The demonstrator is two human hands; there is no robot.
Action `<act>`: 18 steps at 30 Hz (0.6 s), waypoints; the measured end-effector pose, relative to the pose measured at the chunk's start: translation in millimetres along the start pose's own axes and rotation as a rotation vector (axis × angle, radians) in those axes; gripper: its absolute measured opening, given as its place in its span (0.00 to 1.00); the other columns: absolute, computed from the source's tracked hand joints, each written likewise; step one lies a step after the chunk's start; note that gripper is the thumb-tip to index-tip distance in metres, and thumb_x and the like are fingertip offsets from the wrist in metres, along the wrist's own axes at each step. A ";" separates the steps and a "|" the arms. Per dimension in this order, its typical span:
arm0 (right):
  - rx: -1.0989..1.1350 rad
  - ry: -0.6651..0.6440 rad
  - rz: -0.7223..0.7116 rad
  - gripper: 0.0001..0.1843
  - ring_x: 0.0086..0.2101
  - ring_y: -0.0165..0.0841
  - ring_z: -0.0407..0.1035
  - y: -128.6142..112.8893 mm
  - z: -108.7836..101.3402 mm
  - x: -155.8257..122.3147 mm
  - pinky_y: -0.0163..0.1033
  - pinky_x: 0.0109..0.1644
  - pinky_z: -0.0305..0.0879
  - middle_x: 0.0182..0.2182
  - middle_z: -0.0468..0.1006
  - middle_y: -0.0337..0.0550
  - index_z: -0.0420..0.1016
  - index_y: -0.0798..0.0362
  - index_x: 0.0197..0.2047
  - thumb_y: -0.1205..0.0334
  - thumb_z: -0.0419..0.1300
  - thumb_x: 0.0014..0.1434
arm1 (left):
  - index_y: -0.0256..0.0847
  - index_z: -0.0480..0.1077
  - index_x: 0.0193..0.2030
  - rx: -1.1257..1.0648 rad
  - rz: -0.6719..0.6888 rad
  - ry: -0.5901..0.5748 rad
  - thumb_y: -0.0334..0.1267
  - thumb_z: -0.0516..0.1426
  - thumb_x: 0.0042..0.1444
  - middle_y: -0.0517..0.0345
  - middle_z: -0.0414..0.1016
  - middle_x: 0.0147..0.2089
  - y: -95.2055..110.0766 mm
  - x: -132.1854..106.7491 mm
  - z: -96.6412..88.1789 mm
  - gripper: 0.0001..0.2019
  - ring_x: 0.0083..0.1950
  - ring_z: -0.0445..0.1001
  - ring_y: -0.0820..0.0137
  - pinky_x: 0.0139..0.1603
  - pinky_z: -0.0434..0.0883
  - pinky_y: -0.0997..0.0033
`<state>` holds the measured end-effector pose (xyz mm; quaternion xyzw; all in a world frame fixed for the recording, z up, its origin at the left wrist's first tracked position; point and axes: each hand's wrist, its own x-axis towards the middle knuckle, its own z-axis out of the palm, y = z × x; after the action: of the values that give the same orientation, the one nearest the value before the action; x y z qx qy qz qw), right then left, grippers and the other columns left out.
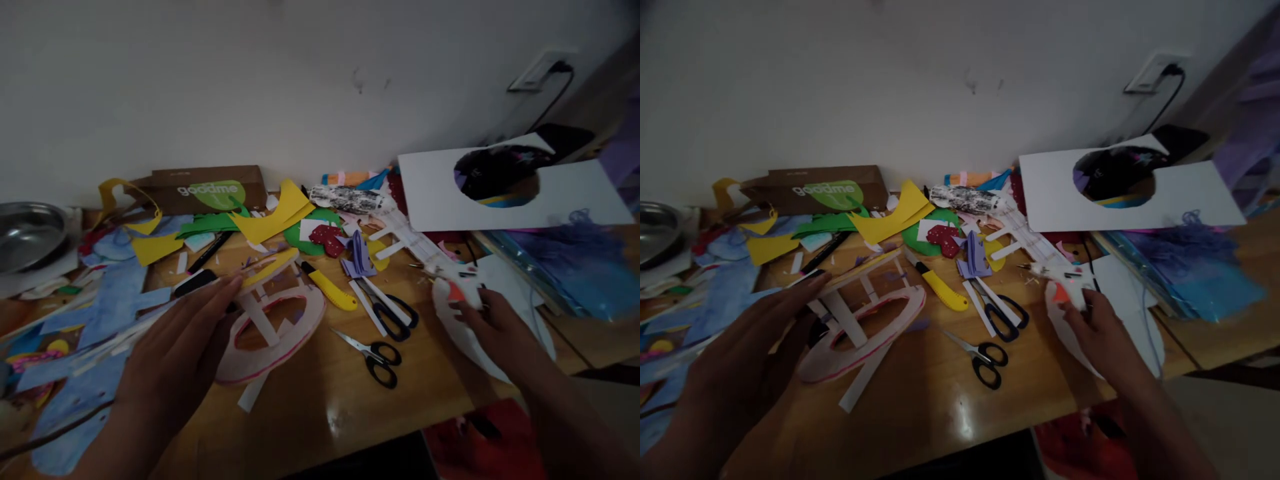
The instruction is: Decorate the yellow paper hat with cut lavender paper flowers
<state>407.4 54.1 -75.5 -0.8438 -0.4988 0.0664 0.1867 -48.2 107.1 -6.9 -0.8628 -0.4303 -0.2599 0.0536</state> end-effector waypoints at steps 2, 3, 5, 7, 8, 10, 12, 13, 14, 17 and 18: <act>0.010 -0.137 -0.011 0.20 0.20 0.36 0.65 4.8 -18.9 -5.7 0.40 0.22 0.62 0.17 0.66 0.40 0.59 0.44 0.20 0.41 0.54 0.53 | 0.51 0.56 0.71 -0.062 -0.015 -0.022 0.32 0.54 0.66 0.54 0.70 0.66 5.5 -1.5 -0.8 0.28 0.63 0.71 0.63 0.63 0.70 0.60; -0.002 -0.208 0.001 0.25 0.16 0.34 0.60 5.1 -27.5 -9.6 0.40 0.18 0.57 0.13 0.58 0.37 0.53 0.44 0.16 0.37 0.56 0.50 | 0.51 0.57 0.71 -0.088 -0.020 -0.044 0.33 0.54 0.66 0.55 0.71 0.66 8.2 -3.0 -0.9 0.27 0.64 0.71 0.64 0.64 0.69 0.60; 0.011 -0.325 -0.017 0.32 0.14 0.32 0.53 -2.7 -41.6 -18.1 0.39 0.15 0.53 0.11 0.51 0.35 0.47 0.44 0.12 0.35 0.62 0.45 | 0.51 0.59 0.69 -0.116 -0.014 -0.068 0.33 0.54 0.67 0.57 0.71 0.66 13.3 -7.3 -0.5 0.25 0.64 0.71 0.64 0.64 0.69 0.60; 0.117 -0.460 -0.138 0.30 0.17 0.34 0.62 -23.9 -50.2 -25.4 0.38 0.18 0.63 0.12 0.60 0.37 0.56 0.46 0.12 0.38 0.63 0.51 | 0.50 0.62 0.68 -0.118 -0.003 -0.049 0.31 0.55 0.66 0.58 0.72 0.65 18.2 -11.7 0.9 0.25 0.63 0.72 0.64 0.64 0.69 0.60; 0.209 -0.580 -0.244 0.26 0.22 0.36 0.69 -38.7 -52.5 -27.9 0.38 0.24 0.70 0.17 0.69 0.40 0.65 0.47 0.15 0.40 0.62 0.55 | 0.50 0.63 0.68 -0.117 -0.001 -0.031 0.30 0.55 0.66 0.58 0.73 0.64 20.6 -13.3 1.8 0.24 0.63 0.72 0.64 0.64 0.69 0.60; 0.345 -0.809 -0.429 0.17 0.31 0.40 0.77 -70.6 -53.8 -30.6 0.39 0.35 0.77 0.28 0.81 0.42 0.80 0.47 0.30 0.42 0.62 0.57 | 0.49 0.64 0.67 -0.131 -0.004 -0.002 0.29 0.54 0.66 0.58 0.74 0.64 25.0 -14.8 3.6 0.24 0.62 0.73 0.64 0.64 0.70 0.61; 0.411 -0.920 -0.538 0.15 0.33 0.39 0.79 -96.7 -52.4 -30.8 0.39 0.37 0.78 0.33 0.83 0.41 0.83 0.45 0.40 0.45 0.61 0.61 | 0.49 0.64 0.67 -0.152 -0.010 0.014 0.28 0.54 0.65 0.58 0.74 0.63 28.6 -14.2 5.0 0.24 0.61 0.74 0.65 0.63 0.70 0.61; 0.422 -0.920 -0.580 0.15 0.33 0.38 0.79 -105.5 -51.2 -30.5 0.38 0.37 0.78 0.33 0.84 0.41 0.83 0.44 0.43 0.46 0.61 0.61 | 0.48 0.65 0.66 -0.161 -0.009 0.020 0.28 0.54 0.65 0.57 0.74 0.63 30.1 -13.5 5.4 0.24 0.61 0.74 0.65 0.63 0.70 0.61; 0.416 -0.895 -0.612 0.15 0.33 0.38 0.79 -111.2 -49.9 -30.3 0.38 0.36 0.78 0.34 0.84 0.41 0.82 0.44 0.45 0.46 0.61 0.61 | 0.47 0.65 0.66 -0.166 -0.011 0.023 0.28 0.54 0.66 0.57 0.74 0.63 31.3 -12.8 5.7 0.23 0.61 0.74 0.65 0.63 0.70 0.61; 0.332 -0.696 -0.631 0.21 0.39 0.42 0.79 -117.3 -46.3 -29.8 0.40 0.37 0.79 0.42 0.84 0.45 0.81 0.44 0.48 0.42 0.65 0.56 | 0.44 0.66 0.65 -0.162 -0.015 0.022 0.26 0.53 0.66 0.55 0.74 0.63 33.8 -12.5 6.0 0.22 0.63 0.72 0.66 0.65 0.68 0.62; 0.301 -0.651 -0.634 0.22 0.43 0.43 0.79 -118.7 -45.6 -29.6 0.40 0.39 0.78 0.45 0.83 0.46 0.80 0.44 0.49 0.42 0.66 0.55 | 0.43 0.66 0.65 -0.158 -0.010 0.027 0.26 0.53 0.66 0.55 0.74 0.63 34.5 -13.0 6.2 0.22 0.63 0.72 0.67 0.66 0.67 0.63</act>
<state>309.5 68.5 9.6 -0.5489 -0.7491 0.3384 0.1518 -25.6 78.3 -14.1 -0.8585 -0.4122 -0.3050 -0.0100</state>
